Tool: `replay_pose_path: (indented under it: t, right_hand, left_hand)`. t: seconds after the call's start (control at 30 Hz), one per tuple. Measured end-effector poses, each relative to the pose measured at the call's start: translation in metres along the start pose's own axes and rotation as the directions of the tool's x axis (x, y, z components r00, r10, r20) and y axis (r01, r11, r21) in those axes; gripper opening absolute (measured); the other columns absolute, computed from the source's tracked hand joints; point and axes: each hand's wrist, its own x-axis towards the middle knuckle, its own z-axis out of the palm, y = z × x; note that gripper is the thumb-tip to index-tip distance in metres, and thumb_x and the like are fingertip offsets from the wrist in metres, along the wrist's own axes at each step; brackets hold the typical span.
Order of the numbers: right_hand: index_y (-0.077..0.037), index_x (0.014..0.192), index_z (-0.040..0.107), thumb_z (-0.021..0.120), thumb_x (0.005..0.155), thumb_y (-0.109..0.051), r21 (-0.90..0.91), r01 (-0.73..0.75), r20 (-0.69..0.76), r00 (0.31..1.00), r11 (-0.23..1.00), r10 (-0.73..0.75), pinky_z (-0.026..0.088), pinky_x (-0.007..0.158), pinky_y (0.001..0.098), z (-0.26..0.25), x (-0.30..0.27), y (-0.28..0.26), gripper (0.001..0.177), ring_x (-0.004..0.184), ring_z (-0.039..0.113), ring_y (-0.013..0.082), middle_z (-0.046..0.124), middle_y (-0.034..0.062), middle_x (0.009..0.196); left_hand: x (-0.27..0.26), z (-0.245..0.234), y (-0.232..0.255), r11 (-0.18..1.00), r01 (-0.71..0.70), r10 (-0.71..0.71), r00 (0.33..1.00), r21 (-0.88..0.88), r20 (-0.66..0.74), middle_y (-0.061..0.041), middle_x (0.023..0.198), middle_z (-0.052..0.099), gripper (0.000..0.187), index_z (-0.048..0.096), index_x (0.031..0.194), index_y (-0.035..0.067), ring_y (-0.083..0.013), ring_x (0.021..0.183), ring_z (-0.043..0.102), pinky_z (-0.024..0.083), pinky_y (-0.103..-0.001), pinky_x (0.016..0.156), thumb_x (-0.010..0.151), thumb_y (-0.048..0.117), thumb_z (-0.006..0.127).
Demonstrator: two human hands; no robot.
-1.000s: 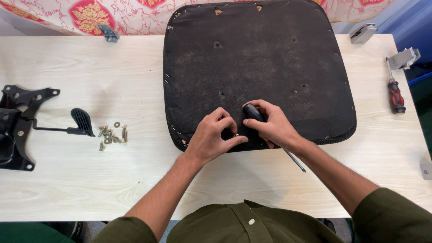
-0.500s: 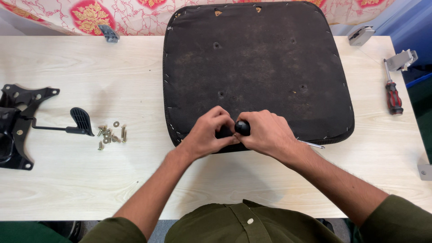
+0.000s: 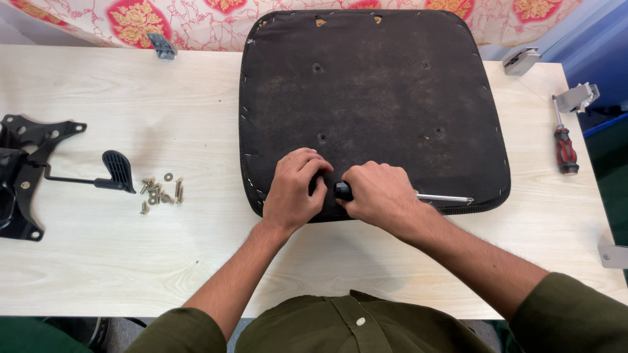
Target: The person uses a screwdriver to tighten screws into the underside of a black upholstered seat cushion. They repeatedly pick up screws and washers from the table, insert them into pre-drilled holes, and turn the screwdriver to secure them.
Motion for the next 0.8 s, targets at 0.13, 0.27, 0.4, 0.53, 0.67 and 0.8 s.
replay_pose_path:
  t: [0.13, 0.27, 0.4, 0.53, 0.67, 0.8]
  right_hand:
    - [-0.01, 0.091, 0.077, 0.07, 0.085, -0.015, -0.042, 0.072, -0.035, 0.997, 0.997, -0.073, 0.058, 0.053, 0.0373, 0.006, -0.002, 0.0, 0.011, 0.057, 0.07, 0.0213, 0.074, 0.008, 0.071]
    - [-0.01, 0.098, 0.078, 0.074, 0.083, -0.021, 0.1, 0.147, -0.111, 0.985, 0.984, -0.135, 0.059, 0.055, 0.0397, 0.006, -0.006, 0.0, 0.02, 0.068, 0.071, 0.0235, 0.073, 0.0079, 0.093]
    - [-0.01, 0.098, 0.078, 0.075, 0.085, -0.028, 0.098, 0.075, -0.091, 0.994, 0.992, -0.066, 0.058, 0.058, 0.0402, 0.001, -0.008, 0.0, 0.023, 0.07, 0.07, 0.0242, 0.072, 0.0079, 0.094]
    - [-0.01, 0.096, 0.078, 0.07, 0.092, -0.029, 0.052, -0.011, 0.014, 1.0, 0.999, 0.01, 0.059, 0.059, 0.0388, -0.001, -0.007, -0.002, 0.021, 0.07, 0.072, 0.0229, 0.074, 0.0079, 0.089]
    - [-0.008, 0.096, 0.077, 0.071, 0.085, -0.016, 0.091, 0.083, -0.074, 0.994, 0.992, -0.077, 0.059, 0.057, 0.0396, 0.005, -0.007, -0.002, 0.015, 0.069, 0.071, 0.0238, 0.072, 0.0085, 0.093]
    - [-0.006, 0.095, 0.076, 0.072, 0.081, -0.011, 0.08, 0.113, -0.102, 0.989, 0.99, -0.105, 0.058, 0.057, 0.0396, 0.011, -0.007, -0.001, 0.015, 0.069, 0.07, 0.0239, 0.072, 0.0085, 0.095]
  left_hand:
    - [0.0, 0.001, -0.001, 1.0, 0.011, -0.011, 1.0, 0.021, 0.018, -0.003, 0.101, 0.071, 0.009, 0.074, 0.088, 0.01, -0.0257, 0.123, 0.061, 0.045, -0.047, 0.11, 0.085, 0.003, 0.069]
    - [0.0, 0.001, -0.001, 1.0, 0.021, -0.022, 0.999, 0.019, 0.034, -0.003, 0.101, 0.071, 0.008, 0.074, 0.082, 0.011, -0.0251, 0.123, 0.061, 0.044, -0.047, 0.11, 0.085, 0.005, 0.069]
    - [-0.001, 0.002, -0.003, 1.0, 0.023, -0.024, 0.999, 0.021, 0.044, -0.002, 0.101, 0.071, 0.009, 0.074, 0.079, 0.011, -0.0244, 0.123, 0.06, 0.044, -0.047, 0.109, 0.084, 0.005, 0.069]
    - [-0.001, 0.004, -0.004, 0.999, 0.021, -0.022, 0.999, 0.037, 0.043, -0.001, 0.101, 0.071, 0.01, 0.074, 0.078, 0.013, -0.0237, 0.123, 0.059, 0.044, -0.047, 0.11, 0.084, 0.006, 0.07]
    - [-0.002, 0.005, -0.005, 0.999, 0.021, -0.023, 0.998, 0.05, 0.051, 0.0, 0.102, 0.071, 0.012, 0.075, 0.078, 0.013, -0.024, 0.123, 0.059, 0.044, -0.048, 0.11, 0.086, 0.006, 0.069]
    - [-0.002, 0.005, -0.005, 0.998, 0.019, -0.022, 0.998, 0.061, 0.056, -0.001, 0.101, 0.071, 0.011, 0.075, 0.079, 0.013, -0.0246, 0.123, 0.059, 0.044, -0.049, 0.109, 0.086, 0.007, 0.069]
